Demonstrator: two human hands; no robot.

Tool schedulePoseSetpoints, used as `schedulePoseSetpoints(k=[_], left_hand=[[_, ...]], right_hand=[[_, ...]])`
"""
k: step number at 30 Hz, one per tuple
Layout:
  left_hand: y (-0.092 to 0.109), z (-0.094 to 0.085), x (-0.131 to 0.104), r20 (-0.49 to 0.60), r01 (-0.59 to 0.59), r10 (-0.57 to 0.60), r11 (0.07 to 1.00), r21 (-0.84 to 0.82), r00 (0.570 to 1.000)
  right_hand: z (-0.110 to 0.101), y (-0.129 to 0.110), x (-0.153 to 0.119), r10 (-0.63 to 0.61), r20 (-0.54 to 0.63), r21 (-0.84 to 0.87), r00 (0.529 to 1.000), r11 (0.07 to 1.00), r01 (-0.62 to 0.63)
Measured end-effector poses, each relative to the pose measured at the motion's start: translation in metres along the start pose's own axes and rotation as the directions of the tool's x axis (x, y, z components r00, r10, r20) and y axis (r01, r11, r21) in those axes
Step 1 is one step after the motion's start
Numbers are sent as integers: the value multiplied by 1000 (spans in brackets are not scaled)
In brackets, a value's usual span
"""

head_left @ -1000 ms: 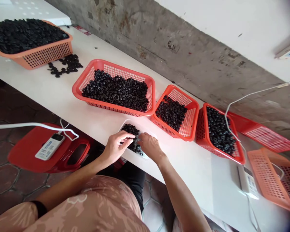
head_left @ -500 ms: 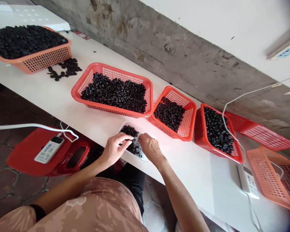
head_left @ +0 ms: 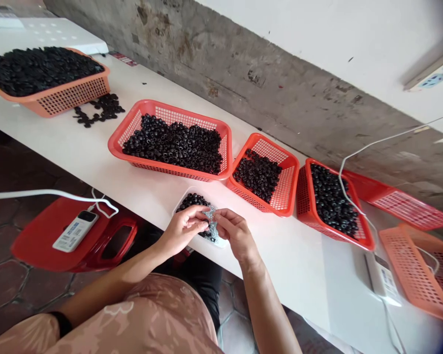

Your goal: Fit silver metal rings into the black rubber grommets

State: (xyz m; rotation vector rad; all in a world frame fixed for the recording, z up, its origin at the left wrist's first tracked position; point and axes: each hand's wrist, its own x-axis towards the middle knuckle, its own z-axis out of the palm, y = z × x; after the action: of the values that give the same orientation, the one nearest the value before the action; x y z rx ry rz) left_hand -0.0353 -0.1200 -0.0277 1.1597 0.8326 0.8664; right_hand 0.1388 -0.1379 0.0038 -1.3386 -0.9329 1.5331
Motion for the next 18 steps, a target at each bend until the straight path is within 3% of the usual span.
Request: schedulePoseSetpoints(k=[2,6,13,18], left_hand=[[1,1,-1,8,44,-44,994,-97,999],[7,3,-4,-11,48,-50,990,-134,999],[9,5,-8,-9,50,-51,991,-122,999],[15,8,-8,-21,72,-79,972,-223,997]], right_hand=[[3,2,-1,26,-8,75,1000,997,-26],[6,5,-5,32,-1,124,999,992,-32],[7,6,-11,-55,-50,-7,997,998,54],[10,9,-17,-179,-62,-143,982,975,169]])
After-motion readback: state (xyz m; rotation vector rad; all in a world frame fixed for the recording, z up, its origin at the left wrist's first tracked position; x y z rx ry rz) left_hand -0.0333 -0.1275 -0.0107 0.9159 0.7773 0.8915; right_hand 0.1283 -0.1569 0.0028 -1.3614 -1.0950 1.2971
